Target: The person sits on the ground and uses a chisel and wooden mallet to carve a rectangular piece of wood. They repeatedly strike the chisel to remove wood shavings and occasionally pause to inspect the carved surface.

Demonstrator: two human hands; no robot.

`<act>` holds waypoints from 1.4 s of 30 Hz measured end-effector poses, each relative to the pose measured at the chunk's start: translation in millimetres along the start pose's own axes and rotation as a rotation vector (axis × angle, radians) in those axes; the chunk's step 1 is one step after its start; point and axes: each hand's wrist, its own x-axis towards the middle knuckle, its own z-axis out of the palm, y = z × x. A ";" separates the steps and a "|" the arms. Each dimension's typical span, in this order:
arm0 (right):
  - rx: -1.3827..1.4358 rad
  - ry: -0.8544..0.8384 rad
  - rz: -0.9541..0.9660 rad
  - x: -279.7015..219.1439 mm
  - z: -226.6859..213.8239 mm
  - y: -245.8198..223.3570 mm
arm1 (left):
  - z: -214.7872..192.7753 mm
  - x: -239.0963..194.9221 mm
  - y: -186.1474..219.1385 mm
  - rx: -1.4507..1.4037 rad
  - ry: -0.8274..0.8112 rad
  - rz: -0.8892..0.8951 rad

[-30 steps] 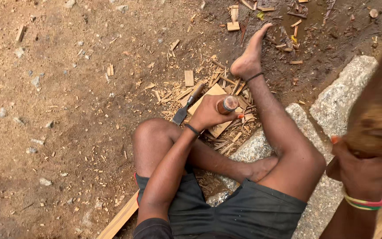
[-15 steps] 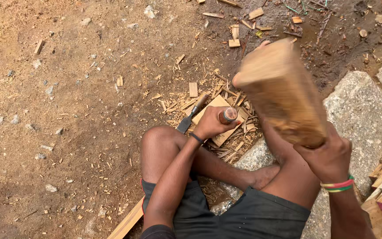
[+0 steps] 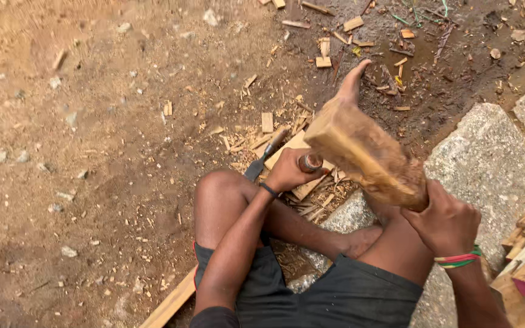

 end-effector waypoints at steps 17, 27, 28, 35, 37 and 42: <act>0.144 0.140 -0.053 -18.6 9.3 0.1 | 16.1 -13.1 -30.6 0.093 0.048 -0.033; 0.082 -0.046 -0.105 -24.9 54.0 -15.5 | 18.1 -41.2 -102.1 0.276 0.032 0.233; 0.122 0.004 -0.105 -23.8 59.3 -14.1 | 16.1 -36.8 -106.2 0.276 0.029 0.205; 0.682 0.096 0.068 -46.4 117.0 -22.1 | 31.1 -11.7 -41.2 0.104 0.147 -0.133; 1.026 0.062 0.161 -57.3 139.0 -33.1 | 22.6 -10.1 -18.6 0.155 0.159 -0.054; 1.086 -0.058 0.544 -68.8 169.8 -52.2 | -20.6 -24.8 11.0 -0.592 0.273 0.240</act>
